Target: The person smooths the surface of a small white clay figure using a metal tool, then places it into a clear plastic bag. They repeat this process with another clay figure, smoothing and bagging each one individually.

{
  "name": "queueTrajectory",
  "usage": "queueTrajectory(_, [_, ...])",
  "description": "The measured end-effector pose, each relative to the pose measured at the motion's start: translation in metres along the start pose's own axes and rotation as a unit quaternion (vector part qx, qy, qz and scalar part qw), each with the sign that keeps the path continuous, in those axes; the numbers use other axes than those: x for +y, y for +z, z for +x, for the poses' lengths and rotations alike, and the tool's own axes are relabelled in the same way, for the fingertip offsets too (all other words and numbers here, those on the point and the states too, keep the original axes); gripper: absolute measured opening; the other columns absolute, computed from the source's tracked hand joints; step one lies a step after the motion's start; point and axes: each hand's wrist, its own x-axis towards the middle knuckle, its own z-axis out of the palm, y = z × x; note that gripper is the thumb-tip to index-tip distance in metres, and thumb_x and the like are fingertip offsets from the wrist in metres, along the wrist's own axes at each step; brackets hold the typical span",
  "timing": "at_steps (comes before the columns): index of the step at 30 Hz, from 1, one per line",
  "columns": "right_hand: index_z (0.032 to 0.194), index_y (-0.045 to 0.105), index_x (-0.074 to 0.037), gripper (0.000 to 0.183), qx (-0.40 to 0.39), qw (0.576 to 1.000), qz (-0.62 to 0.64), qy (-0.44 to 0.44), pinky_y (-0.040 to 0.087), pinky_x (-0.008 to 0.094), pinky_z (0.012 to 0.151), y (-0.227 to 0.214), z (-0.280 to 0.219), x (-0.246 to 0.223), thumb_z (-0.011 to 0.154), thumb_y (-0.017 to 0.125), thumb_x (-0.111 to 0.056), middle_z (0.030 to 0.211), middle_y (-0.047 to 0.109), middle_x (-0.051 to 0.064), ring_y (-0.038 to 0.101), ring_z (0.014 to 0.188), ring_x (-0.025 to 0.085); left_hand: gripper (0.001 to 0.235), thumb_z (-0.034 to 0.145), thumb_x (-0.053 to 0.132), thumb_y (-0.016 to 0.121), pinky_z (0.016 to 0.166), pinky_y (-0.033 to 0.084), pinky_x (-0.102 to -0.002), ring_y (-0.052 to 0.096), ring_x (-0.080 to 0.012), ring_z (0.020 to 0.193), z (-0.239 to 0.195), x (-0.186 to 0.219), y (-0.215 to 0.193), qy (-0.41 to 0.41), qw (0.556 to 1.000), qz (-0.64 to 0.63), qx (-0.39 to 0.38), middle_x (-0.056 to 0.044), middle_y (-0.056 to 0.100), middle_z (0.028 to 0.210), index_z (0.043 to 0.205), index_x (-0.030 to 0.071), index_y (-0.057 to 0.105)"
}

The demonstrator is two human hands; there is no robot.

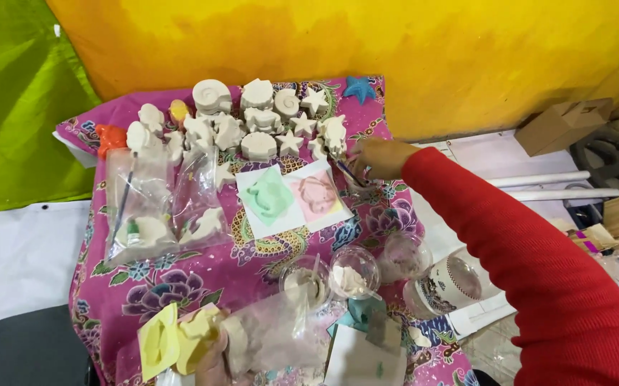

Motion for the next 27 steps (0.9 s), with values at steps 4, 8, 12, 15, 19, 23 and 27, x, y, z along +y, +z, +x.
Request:
queueTrajectory(4, [0.093,0.081,-0.014,0.014,0.026,1.0,0.007,0.016,0.058,0.036,0.085,-0.001,-0.007,-0.006,0.086,0.07,-0.01,0.105,0.064,0.004,0.064,0.09,0.021,0.055,0.095,0.014,0.035,0.104,0.035,-0.063,0.044,-0.0421,0.127,0.004,0.0,0.015,-0.022,0.983,0.042,0.179,-0.021,0.045,0.142,0.15,0.014,0.038])
queueTrajectory(8, [0.101,0.077,-0.02,0.022,0.022,0.997,-0.07,-0.01,0.058,0.038,0.084,0.011,-0.003,0.004,0.081,0.074,-0.01,0.109,0.066,0.003,0.065,0.094,0.021,0.052,0.095,0.015,0.045,0.091,0.045,-0.053,0.055,-0.0366,0.112,0.003,0.001,-0.002,-0.007,0.992,0.048,0.114,-0.022,0.053,0.131,0.147,0.012,0.042])
queueTrajectory(12, [0.104,0.075,-0.019,0.022,0.036,0.994,-0.107,0.012,0.05,0.043,0.098,0.016,-0.001,0.002,0.082,0.078,-0.021,0.103,0.07,0.0,0.065,0.094,0.018,0.051,0.1,0.015,0.031,0.105,0.034,-0.063,0.044,-0.0419,0.124,-0.005,0.006,0.039,-0.033,0.982,0.045,0.182,-0.023,0.044,0.138,0.151,0.011,0.037])
queueTrajectory(15, [0.12,0.071,-0.023,0.041,-0.013,0.995,-0.063,0.073,0.014,0.07,0.123,0.004,-0.002,-0.009,0.08,0.076,-0.011,0.145,0.058,0.002,0.05,0.137,0.024,0.054,0.096,0.024,0.048,0.086,0.049,-0.051,0.061,-0.0341,0.101,0.005,-0.006,-0.035,-0.043,0.992,0.039,0.116,-0.019,0.061,0.128,0.149,0.016,0.047])
queueTrajectory(19, [0.094,0.074,-0.019,0.015,0.004,0.995,-0.073,0.069,0.019,0.075,0.12,0.013,0.006,-0.001,0.08,0.076,-0.018,0.112,0.069,-0.002,0.061,0.114,0.021,0.055,0.091,0.023,0.059,0.048,0.064,-0.042,0.074,-0.0306,0.075,0.001,0.0,-0.019,-0.056,0.998,-0.009,0.02,-0.02,0.065,0.124,0.145,0.027,0.048])
queueTrajectory(23, [0.099,0.076,-0.021,0.023,0.01,0.995,-0.071,0.076,0.01,0.076,0.122,0.005,0.002,-0.009,0.076,0.081,-0.02,0.112,0.07,0.0,0.063,0.113,0.021,0.049,0.094,0.022,0.057,0.051,0.059,-0.033,0.072,-0.0252,0.085,0.002,0.001,-0.008,-0.038,0.998,-0.007,0.049,-0.015,0.066,0.122,0.142,0.021,0.051])
queueTrajectory(27, [0.076,0.075,-0.022,0.015,0.031,0.994,-0.071,0.074,0.007,0.077,0.123,-0.014,-0.017,-0.023,0.088,0.068,-0.026,0.096,0.065,-0.004,0.062,0.105,0.017,0.053,0.096,0.037,0.048,0.088,0.052,-0.055,0.059,-0.0352,0.121,0.0,0.002,0.015,-0.072,0.983,0.04,0.165,-0.013,0.057,0.139,0.147,0.022,0.044])
